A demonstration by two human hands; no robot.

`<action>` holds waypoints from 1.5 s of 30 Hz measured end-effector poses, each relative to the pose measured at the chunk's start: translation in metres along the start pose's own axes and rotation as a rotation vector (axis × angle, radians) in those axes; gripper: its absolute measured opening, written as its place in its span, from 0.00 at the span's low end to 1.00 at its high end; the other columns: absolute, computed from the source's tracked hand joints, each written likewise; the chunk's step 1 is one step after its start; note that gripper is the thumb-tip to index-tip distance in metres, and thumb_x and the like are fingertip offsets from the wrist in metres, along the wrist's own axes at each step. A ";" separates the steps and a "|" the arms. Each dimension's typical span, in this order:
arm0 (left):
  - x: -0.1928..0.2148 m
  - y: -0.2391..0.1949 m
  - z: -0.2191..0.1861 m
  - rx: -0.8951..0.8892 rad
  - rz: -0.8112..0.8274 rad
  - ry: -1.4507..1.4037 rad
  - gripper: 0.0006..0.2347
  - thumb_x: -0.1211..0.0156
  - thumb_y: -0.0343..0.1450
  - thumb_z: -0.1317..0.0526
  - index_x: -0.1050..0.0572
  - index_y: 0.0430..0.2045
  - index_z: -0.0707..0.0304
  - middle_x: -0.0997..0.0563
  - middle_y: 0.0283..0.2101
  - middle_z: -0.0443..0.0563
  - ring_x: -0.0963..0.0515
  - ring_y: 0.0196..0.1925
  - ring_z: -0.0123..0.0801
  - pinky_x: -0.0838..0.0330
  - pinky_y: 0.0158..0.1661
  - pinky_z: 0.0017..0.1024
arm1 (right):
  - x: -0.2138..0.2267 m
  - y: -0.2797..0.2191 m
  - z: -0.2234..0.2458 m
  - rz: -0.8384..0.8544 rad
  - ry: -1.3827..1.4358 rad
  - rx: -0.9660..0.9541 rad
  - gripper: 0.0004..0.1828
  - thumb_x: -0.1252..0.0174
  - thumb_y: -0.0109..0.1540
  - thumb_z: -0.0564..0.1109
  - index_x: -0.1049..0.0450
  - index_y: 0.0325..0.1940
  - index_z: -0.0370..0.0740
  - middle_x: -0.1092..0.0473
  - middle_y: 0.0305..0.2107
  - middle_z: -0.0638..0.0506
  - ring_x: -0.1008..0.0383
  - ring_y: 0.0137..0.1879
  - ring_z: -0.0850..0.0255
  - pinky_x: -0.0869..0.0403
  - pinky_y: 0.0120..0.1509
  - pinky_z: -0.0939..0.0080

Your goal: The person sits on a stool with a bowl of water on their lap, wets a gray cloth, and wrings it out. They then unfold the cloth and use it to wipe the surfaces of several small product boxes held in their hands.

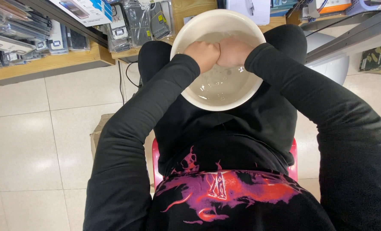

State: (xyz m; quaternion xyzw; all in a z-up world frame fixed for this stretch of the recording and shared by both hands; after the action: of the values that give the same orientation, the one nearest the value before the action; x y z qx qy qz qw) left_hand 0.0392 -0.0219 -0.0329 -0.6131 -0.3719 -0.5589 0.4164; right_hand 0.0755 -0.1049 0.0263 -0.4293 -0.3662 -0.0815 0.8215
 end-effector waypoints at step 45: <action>0.064 -0.060 -0.007 0.205 -0.131 -0.381 0.28 0.31 0.63 0.65 0.39 0.55 0.57 0.31 0.50 0.58 0.29 0.56 0.56 0.29 0.51 0.46 | -0.015 -0.001 -0.009 -0.044 0.047 0.192 0.25 0.44 0.62 0.62 0.26 0.51 0.40 0.25 0.35 0.41 0.23 0.46 0.43 0.24 0.42 0.44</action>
State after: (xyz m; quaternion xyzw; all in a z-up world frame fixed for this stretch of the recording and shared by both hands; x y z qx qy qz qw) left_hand -0.0124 -0.0065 0.0363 -0.6365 -0.5376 -0.4183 0.3617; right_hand 0.0695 -0.1149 0.0136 -0.3385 -0.3623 -0.0743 0.8652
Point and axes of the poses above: each hand's wrist, its own y-axis towards the middle knuckle, its own x-axis out of the back of the hand, z = x × y, the point moved 5 cm from there along y, towards the middle knuckle
